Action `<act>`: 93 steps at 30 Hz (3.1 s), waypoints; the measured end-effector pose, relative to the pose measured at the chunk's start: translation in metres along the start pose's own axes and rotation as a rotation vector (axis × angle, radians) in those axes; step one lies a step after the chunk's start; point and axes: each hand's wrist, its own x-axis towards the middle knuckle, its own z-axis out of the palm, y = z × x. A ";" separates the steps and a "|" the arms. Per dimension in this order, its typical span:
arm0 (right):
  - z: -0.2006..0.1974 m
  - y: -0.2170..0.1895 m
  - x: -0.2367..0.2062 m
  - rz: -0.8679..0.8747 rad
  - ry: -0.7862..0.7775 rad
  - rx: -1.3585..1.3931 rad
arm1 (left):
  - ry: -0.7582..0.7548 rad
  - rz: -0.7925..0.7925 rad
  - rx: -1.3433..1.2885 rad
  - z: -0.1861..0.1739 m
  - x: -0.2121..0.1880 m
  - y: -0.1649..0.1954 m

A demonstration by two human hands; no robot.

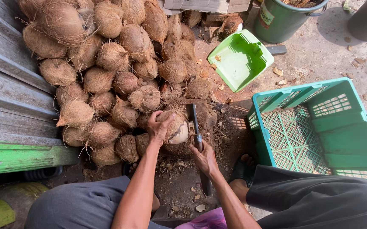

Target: The person sits on the ground beside a large pile of husked-in coconuts and uses a machete to chop and strip the fibrous husk off one coconut at a time, rotating the coconut between strikes, then sets the trimmed coconut aside and reaches for the next one.

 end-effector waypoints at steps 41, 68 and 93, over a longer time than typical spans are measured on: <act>0.003 -0.021 -0.009 -0.054 0.109 -0.134 | 0.061 -0.226 0.349 0.020 -0.022 0.031; -0.007 0.004 0.007 0.155 0.051 -0.149 | 0.186 -0.324 0.336 0.031 -0.029 0.030; -0.044 0.011 -0.002 -0.059 0.018 -0.444 | -0.010 0.240 0.353 0.020 0.002 -0.017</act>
